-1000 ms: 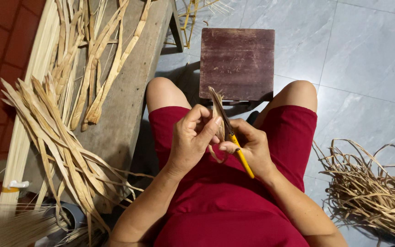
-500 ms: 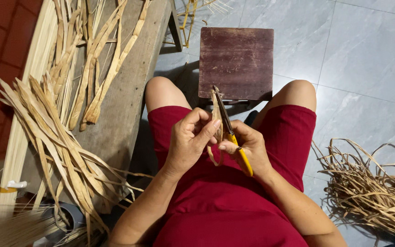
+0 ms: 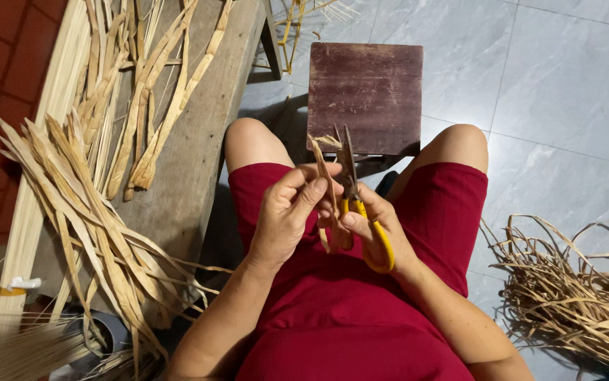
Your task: The person sits on a low stool and trims dried bamboo weaving strips with scissors, cutting off rough edges and peeling thin strips by hand. They repeatedly take strips from a pile on the bench beside them, trim them, and set the trimmed pieces aside.
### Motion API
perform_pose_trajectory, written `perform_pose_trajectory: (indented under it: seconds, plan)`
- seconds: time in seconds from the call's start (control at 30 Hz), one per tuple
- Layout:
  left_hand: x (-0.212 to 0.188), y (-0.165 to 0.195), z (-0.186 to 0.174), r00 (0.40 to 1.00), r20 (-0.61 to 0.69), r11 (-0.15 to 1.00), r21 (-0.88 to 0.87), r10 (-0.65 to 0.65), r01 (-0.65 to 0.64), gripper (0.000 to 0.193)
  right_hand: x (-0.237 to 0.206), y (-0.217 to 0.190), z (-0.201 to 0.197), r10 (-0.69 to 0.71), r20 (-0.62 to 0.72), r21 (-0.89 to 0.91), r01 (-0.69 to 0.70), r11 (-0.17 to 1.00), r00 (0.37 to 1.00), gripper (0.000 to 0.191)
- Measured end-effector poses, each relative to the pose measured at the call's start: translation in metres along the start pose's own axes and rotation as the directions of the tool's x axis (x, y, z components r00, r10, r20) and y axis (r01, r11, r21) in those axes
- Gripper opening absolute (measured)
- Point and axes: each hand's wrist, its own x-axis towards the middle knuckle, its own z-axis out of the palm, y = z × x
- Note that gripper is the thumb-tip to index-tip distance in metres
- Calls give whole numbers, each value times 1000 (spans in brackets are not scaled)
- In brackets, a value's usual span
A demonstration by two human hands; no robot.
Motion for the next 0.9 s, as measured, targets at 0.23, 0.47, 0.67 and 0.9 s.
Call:
perform_pose_trajectory:
  seconds: [0.23,0.47,0.67,0.9]
  plan:
    - [1,-1,8,976,-75,943,283,205,-177,24,0,11,-6,2,35,45,-4,999,999,38]
    - [1,0,-4,932,-88,796,552,350,-247,20,7,12,-12,-1,-64,-213,-13,977,998,40]
    - [3,-1,-8,972,-125,947,280,197,-156,26,5,7,-10,8,15,-345,-2,938,1000,50]
    - [2,-5,-3,985,-82,983,116,152,-142,42,3,3,-6,-21,18,-416,26,909,1000,55]
